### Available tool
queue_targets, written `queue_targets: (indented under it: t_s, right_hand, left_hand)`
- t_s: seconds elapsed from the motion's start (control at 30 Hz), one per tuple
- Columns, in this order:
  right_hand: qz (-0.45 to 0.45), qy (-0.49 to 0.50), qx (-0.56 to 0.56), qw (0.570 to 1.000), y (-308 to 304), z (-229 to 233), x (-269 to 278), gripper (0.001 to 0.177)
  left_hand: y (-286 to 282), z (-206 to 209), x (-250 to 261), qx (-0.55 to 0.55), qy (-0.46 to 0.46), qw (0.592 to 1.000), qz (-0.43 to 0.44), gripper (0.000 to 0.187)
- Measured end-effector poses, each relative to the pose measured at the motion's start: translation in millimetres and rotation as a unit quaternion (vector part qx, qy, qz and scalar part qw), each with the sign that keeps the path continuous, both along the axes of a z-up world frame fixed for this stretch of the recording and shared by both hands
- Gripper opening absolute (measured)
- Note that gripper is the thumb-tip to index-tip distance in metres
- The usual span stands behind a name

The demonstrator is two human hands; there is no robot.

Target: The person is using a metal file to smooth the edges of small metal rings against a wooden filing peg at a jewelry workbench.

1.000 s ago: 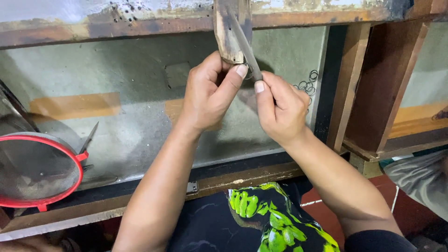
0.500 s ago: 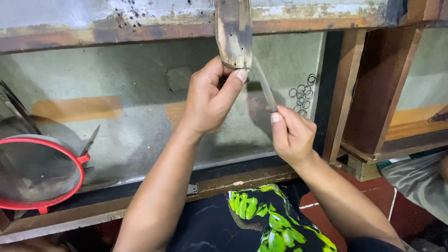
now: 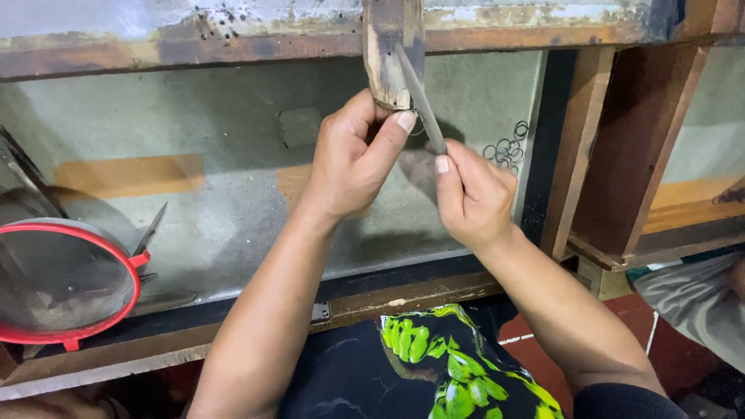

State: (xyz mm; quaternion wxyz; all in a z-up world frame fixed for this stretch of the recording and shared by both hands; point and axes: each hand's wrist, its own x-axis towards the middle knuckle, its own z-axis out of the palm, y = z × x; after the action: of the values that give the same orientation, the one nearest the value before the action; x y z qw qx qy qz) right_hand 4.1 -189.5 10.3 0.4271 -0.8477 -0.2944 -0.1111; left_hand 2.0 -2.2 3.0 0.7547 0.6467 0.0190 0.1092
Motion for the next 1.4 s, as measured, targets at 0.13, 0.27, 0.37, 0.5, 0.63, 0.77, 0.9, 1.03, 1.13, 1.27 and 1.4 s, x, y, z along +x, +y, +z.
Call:
queue_targets:
  t_s: [0.13, 0.27, 0.37, 0.5, 0.63, 0.77, 0.9, 1.03, 1.13, 1.27, 1.4]
  right_hand:
    - [-0.01, -0.002, -0.018, 1.0, -34, -16, -20, 0.018]
    - [-0.021, 0.009, -0.021, 1.0, -53, -25, -29, 0.017]
    - [-0.023, 0.001, -0.017, 1.0, -42, -20, -19, 0.018]
    - [-0.005, -0.013, -0.001, 1.0, -4, 8, 2, 0.017]
    - [0.006, -0.006, -0.005, 1.0, 4, 8, 10, 0.018]
    - [0.006, -0.011, -0.014, 1.0, -2, 2, 3, 0.018]
    - [-0.007, -0.026, -0.03, 0.999, -34, -28, -17, 0.017]
    - [-0.033, 0.042, -0.027, 0.998, -59, -25, -40, 0.018]
    - [-0.068, 0.075, 0.006, 0.995, -62, -10, -43, 0.02]
    - [-0.111, 0.159, 0.099, 0.976, -46, 24, -46, 0.022]
    - [-0.084, 0.164, 0.169, 0.968, -32, 50, -50, 0.024]
  left_hand:
    - [0, -5, -1, 0.0, 0.005, 1.0, -0.007, 0.022]
    - [0, -9, -2, -0.004, 0.008, 1.0, -0.002, 0.022]
    - [-1, -8, -4, -0.007, 0.009, 1.0, -0.002, 0.022]
    - [0, -5, -3, -0.007, 0.001, 1.0, -0.004, 0.022]
    - [0, -1, 0, -0.004, -0.006, 1.0, -0.002, 0.021]
    - [0, -2, 0, -0.007, -0.007, 1.0, -0.003, 0.022]
    - [-1, -9, -1, -0.005, -0.006, 1.0, -0.006, 0.023]
    - [-9, -16, -5, -0.051, 0.023, 0.998, -0.02, 0.021]
    - [-22, -8, -16, -0.186, 0.082, 0.979, -0.022, 0.022]
    - [-41, 17, -32, -0.227, 0.116, 0.967, -0.029, 0.019]
    - [-45, 54, -52, -0.068, 0.018, 0.997, -0.036, 0.018]
